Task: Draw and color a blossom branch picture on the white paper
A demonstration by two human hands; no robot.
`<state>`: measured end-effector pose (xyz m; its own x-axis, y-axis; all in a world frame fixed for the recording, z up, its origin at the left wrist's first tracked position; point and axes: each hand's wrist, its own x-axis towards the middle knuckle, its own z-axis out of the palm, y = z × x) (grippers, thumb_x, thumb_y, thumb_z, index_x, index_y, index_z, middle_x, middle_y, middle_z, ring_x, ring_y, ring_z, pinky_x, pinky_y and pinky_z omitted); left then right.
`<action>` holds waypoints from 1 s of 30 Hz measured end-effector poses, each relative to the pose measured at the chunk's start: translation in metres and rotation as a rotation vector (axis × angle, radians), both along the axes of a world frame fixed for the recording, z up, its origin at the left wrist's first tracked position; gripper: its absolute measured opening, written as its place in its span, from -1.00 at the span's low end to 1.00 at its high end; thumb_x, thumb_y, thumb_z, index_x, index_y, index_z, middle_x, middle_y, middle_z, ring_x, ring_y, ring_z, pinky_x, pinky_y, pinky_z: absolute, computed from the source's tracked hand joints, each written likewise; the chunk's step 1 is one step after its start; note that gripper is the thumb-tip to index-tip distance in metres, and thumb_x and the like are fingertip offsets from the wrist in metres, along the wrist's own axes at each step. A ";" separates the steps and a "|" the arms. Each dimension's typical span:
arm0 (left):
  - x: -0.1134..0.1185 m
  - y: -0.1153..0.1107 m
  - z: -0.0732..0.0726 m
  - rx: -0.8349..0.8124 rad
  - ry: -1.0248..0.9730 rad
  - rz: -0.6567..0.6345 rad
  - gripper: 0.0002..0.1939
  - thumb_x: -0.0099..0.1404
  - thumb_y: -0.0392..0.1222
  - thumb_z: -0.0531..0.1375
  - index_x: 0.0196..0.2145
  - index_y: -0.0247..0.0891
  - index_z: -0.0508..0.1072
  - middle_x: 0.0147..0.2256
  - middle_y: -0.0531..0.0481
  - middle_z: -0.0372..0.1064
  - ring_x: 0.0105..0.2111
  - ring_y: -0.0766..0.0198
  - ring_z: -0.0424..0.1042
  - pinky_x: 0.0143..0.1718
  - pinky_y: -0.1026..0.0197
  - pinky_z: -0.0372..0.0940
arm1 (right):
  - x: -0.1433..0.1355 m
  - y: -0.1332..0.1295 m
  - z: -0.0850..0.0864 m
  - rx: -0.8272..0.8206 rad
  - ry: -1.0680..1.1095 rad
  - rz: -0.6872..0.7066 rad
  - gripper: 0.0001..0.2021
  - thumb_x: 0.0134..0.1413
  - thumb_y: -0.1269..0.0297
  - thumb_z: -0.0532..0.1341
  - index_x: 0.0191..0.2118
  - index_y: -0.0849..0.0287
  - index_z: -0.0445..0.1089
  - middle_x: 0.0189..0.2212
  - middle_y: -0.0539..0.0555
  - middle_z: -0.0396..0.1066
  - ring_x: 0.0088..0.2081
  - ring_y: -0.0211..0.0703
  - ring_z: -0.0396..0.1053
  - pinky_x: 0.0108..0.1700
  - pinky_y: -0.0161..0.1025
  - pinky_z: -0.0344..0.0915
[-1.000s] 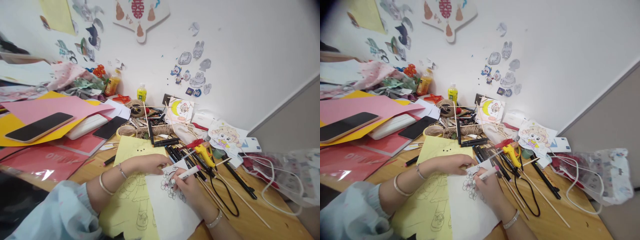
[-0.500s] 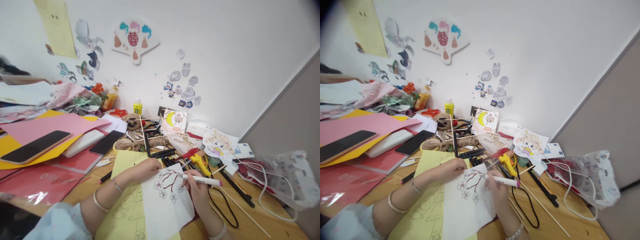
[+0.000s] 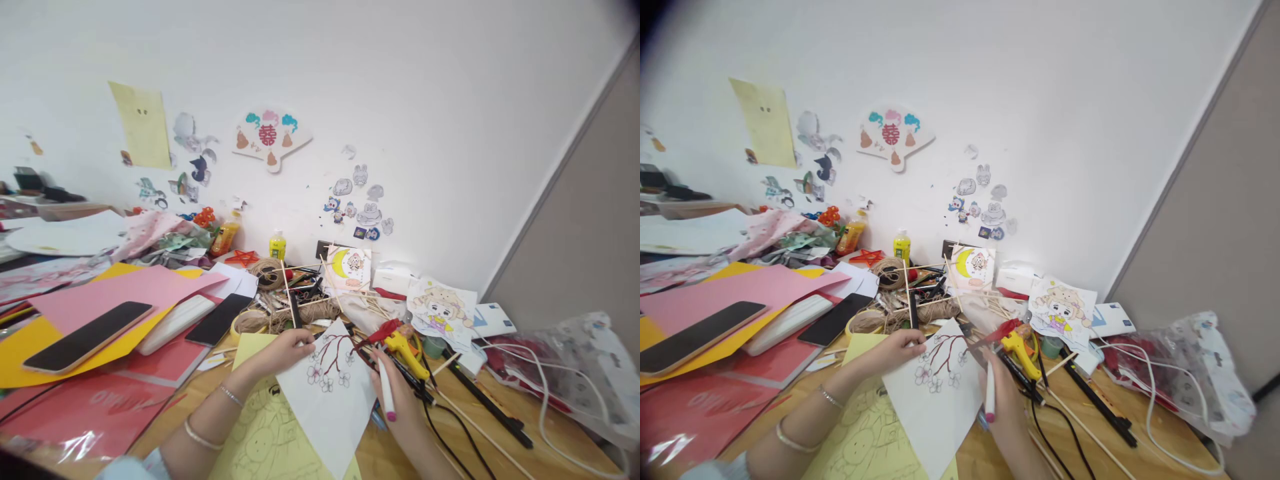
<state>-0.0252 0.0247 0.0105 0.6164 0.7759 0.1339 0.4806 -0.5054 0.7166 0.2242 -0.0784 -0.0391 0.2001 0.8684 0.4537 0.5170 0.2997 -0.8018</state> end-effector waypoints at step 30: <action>0.017 -0.016 -0.011 0.076 0.164 -0.180 -0.75 0.25 -0.11 0.04 -0.31 -0.25 0.46 -0.34 0.01 0.42 -0.37 0.28 0.33 -0.34 0.30 0.19 | -0.032 -0.029 0.007 -0.055 -0.075 0.413 -0.82 0.05 0.33 0.17 -0.18 0.11 0.39 -0.27 0.09 0.46 -0.24 -0.09 0.41 -0.19 -0.24 0.33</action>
